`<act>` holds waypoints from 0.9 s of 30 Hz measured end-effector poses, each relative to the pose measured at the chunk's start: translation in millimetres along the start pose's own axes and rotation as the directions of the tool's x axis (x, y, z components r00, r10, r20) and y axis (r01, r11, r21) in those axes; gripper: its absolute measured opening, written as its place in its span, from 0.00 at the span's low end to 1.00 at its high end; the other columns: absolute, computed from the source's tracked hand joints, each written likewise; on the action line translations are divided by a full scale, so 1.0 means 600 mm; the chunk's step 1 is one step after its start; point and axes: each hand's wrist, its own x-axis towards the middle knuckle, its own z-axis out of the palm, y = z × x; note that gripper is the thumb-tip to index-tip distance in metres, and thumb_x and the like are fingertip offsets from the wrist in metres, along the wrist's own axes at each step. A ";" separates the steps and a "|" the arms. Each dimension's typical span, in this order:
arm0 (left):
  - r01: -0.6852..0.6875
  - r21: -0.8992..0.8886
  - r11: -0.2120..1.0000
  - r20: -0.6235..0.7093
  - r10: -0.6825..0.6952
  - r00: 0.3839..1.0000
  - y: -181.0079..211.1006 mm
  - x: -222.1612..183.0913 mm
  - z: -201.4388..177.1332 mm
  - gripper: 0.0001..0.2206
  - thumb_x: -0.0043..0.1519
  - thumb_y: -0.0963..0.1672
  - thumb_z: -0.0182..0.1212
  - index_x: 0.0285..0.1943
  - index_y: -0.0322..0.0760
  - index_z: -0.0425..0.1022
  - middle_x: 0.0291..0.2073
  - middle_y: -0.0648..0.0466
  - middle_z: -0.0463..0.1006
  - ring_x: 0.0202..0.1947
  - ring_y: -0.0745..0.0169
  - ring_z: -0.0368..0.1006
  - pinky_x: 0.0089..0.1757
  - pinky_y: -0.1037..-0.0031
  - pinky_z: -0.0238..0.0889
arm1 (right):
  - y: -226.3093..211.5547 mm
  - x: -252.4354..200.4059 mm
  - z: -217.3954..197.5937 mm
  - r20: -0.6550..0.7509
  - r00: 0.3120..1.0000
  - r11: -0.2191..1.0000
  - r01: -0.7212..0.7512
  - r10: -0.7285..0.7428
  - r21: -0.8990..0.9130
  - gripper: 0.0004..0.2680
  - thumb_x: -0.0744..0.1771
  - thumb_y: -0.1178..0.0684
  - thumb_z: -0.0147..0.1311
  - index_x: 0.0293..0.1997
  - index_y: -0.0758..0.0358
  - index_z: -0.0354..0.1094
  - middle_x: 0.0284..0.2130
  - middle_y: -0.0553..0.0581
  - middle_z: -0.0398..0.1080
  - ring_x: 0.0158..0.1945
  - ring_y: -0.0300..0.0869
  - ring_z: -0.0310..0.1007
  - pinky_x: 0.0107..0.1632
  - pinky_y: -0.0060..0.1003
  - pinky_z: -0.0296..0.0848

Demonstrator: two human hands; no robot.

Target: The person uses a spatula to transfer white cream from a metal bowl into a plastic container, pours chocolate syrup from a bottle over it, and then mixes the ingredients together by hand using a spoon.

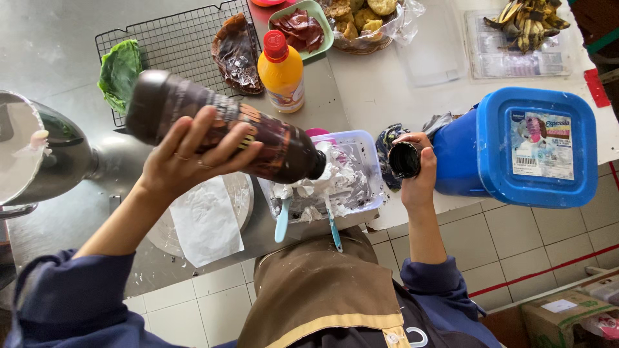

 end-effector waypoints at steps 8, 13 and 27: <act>-0.200 0.098 0.975 -0.061 0.207 0.976 -0.046 0.077 -0.028 0.30 0.72 0.56 0.51 0.83 0.67 0.48 0.76 0.64 0.54 0.72 0.54 0.58 0.73 0.57 0.38 | 0.011 -0.009 -0.012 -0.027 0.999 0.999 -0.037 0.037 -0.006 0.21 0.71 0.30 0.44 0.50 0.64 0.65 0.40 0.55 0.69 0.42 0.38 0.71 0.44 0.31 0.69; -0.258 0.239 0.936 -0.166 0.301 0.939 -0.058 0.108 -0.046 0.29 0.72 0.56 0.51 0.82 0.63 0.46 0.75 0.63 0.55 0.72 0.57 0.58 0.73 0.53 0.39 | 0.012 -0.014 -0.012 -0.032 0.997 0.998 -0.064 0.064 -0.005 0.21 0.71 0.31 0.43 0.49 0.64 0.64 0.40 0.54 0.69 0.41 0.37 0.70 0.45 0.31 0.69; -0.349 0.376 0.858 -0.206 0.444 0.872 -0.115 0.171 -0.098 0.30 0.69 0.52 0.54 0.80 0.54 0.49 0.71 0.60 0.59 0.71 0.57 0.58 0.71 0.54 0.40 | 0.017 -0.015 0.001 -0.027 0.995 0.995 -0.093 0.092 -0.030 0.21 0.72 0.31 0.42 0.47 0.64 0.65 0.37 0.53 0.69 0.37 0.34 0.68 0.38 0.28 0.66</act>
